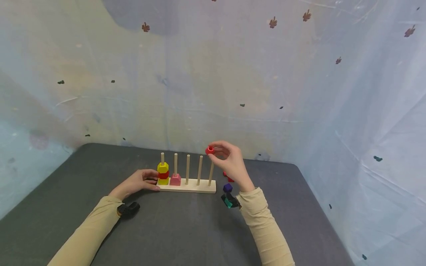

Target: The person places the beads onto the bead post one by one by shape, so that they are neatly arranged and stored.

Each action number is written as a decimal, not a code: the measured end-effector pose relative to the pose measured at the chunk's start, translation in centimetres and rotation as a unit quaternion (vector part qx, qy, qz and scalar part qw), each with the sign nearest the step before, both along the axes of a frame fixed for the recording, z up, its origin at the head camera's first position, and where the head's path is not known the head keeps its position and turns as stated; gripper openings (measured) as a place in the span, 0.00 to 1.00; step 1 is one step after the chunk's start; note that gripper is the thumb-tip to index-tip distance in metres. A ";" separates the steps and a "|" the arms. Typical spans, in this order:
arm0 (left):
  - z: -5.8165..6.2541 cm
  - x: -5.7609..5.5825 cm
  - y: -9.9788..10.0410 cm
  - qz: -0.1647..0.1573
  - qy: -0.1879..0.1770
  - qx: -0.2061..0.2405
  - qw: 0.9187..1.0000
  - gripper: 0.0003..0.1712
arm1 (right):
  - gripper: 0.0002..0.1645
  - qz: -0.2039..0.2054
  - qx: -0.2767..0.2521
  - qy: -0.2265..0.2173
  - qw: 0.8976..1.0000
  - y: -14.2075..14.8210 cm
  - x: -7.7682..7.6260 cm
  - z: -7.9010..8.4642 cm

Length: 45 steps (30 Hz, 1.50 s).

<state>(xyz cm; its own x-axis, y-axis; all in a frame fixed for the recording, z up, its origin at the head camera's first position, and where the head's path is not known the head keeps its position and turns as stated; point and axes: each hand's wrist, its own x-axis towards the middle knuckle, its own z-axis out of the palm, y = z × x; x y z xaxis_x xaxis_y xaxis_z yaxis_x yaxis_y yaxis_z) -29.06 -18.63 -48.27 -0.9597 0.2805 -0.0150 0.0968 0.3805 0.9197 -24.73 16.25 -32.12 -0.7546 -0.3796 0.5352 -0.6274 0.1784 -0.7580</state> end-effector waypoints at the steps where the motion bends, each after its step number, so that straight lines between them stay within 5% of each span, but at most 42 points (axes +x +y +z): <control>1: 0.0 0.0 0.0 0.000 -0.001 0.001 1.000 0.35 | 0.18 0.004 -0.004 0.002 1.000 -0.4 -0.1 0.2; 11: 0.0 0.0 0.1 -0.010 0.004 0.009 1.000 0.34 | 0.17 0.032 -0.017 0.028 0.999 -3.5 -0.8 -0.8; 19: 0.1 0.0 0.1 -0.011 0.004 0.009 1.000 0.34 | 0.17 0.011 -0.019 0.060 0.998 -5.1 -1.2 -1.9; 45: 0.0 -0.1 0.0 0.000 -0.006 -0.006 1.000 0.34 | 0.15 -0.027 -0.055 -0.019 0.998 -7.4 -1.7 -5.4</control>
<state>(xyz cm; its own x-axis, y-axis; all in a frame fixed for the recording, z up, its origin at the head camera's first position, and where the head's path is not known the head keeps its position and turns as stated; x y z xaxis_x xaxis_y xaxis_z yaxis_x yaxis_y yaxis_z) -29.21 -18.65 -48.30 -0.9595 0.2802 -0.0293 0.0863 0.3914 0.9162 -26.44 8.88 -37.55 -0.7935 -0.2787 0.5410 -0.5887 0.1264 -0.7984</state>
